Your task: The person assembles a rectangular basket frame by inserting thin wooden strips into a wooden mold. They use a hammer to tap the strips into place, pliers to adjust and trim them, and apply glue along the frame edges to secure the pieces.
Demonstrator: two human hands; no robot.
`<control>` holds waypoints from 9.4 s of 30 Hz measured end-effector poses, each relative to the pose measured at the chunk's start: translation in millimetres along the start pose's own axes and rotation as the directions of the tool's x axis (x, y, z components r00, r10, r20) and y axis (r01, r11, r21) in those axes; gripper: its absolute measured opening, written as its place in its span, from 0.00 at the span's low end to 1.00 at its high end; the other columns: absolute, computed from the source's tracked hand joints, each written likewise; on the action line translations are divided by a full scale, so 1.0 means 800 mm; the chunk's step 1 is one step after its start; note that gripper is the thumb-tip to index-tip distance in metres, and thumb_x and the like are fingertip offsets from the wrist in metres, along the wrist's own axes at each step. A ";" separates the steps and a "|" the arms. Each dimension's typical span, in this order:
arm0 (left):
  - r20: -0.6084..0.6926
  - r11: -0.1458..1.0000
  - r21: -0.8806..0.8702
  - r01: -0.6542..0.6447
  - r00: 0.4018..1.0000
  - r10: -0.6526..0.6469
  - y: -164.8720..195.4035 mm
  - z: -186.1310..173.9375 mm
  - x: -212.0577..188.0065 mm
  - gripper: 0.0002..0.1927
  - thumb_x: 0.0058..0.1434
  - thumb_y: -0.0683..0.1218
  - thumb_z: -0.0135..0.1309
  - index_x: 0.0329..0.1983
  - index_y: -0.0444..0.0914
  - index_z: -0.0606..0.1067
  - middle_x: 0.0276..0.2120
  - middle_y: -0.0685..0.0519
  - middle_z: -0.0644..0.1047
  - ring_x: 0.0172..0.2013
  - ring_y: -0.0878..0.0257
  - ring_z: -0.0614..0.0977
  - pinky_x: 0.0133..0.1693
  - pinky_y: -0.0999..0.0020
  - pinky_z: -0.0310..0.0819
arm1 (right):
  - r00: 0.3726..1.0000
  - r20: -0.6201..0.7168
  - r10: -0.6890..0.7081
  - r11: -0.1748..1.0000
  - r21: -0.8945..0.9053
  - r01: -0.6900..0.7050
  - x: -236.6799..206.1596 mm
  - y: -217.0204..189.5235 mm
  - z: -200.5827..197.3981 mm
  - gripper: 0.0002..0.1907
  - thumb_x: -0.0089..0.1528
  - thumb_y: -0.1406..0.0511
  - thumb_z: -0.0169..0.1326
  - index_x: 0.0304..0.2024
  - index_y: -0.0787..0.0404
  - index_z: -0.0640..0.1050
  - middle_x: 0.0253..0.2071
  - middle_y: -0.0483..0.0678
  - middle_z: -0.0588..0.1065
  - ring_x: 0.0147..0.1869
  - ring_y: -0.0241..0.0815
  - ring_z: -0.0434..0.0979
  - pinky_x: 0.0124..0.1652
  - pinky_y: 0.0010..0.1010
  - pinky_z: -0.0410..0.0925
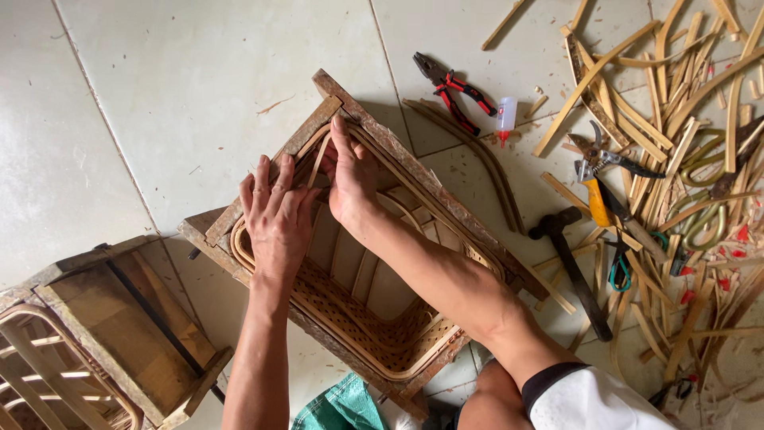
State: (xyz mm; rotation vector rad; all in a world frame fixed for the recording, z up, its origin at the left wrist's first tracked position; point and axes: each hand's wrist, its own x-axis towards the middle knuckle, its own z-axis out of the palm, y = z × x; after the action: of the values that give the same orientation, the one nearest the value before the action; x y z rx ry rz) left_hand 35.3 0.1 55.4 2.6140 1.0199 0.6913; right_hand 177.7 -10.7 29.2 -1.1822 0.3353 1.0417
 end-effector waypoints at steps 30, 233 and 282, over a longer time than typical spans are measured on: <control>-0.012 0.997 0.034 -0.066 0.998 0.067 -0.025 0.028 -0.035 0.05 0.73 0.44 0.58 0.44 0.38 0.81 0.64 0.52 0.80 0.70 0.50 0.77 0.70 0.56 0.70 | 0.259 0.269 0.928 -0.341 0.328 0.881 -0.156 -0.268 -0.253 0.10 0.61 0.74 0.55 0.28 0.57 0.83 0.35 0.46 0.80 0.50 0.39 0.77 0.75 0.49 0.45; 0.469 0.886 -0.413 0.212 0.883 0.007 0.303 0.014 -0.108 0.36 0.48 0.39 0.56 0.65 0.30 0.69 0.63 0.37 0.74 0.54 0.47 0.78 0.58 0.55 0.70 | 0.297 0.953 -0.053 -0.240 -0.301 0.923 -0.071 -0.187 -0.212 0.31 0.65 0.73 0.58 0.70 0.62 0.68 0.75 0.56 0.59 0.73 0.58 0.69 0.64 0.38 0.72; -0.230 0.920 0.358 0.161 0.970 -0.080 0.036 0.016 -0.013 0.25 0.63 0.43 0.62 0.64 0.38 0.74 0.55 0.46 0.74 0.53 0.53 0.75 0.56 0.56 0.67 | 0.600 0.782 0.166 -0.398 -0.504 0.767 0.080 -0.120 -0.041 0.49 0.63 0.68 0.58 0.73 0.79 0.41 0.30 0.54 0.71 0.29 0.45 0.70 0.33 0.34 0.72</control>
State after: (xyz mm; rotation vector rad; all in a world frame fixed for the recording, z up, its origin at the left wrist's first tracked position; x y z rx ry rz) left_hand 52.0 -28.7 52.1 2.8025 1.4988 0.8291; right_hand 297.9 -8.7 28.0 -2.0071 -1.9824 0.7692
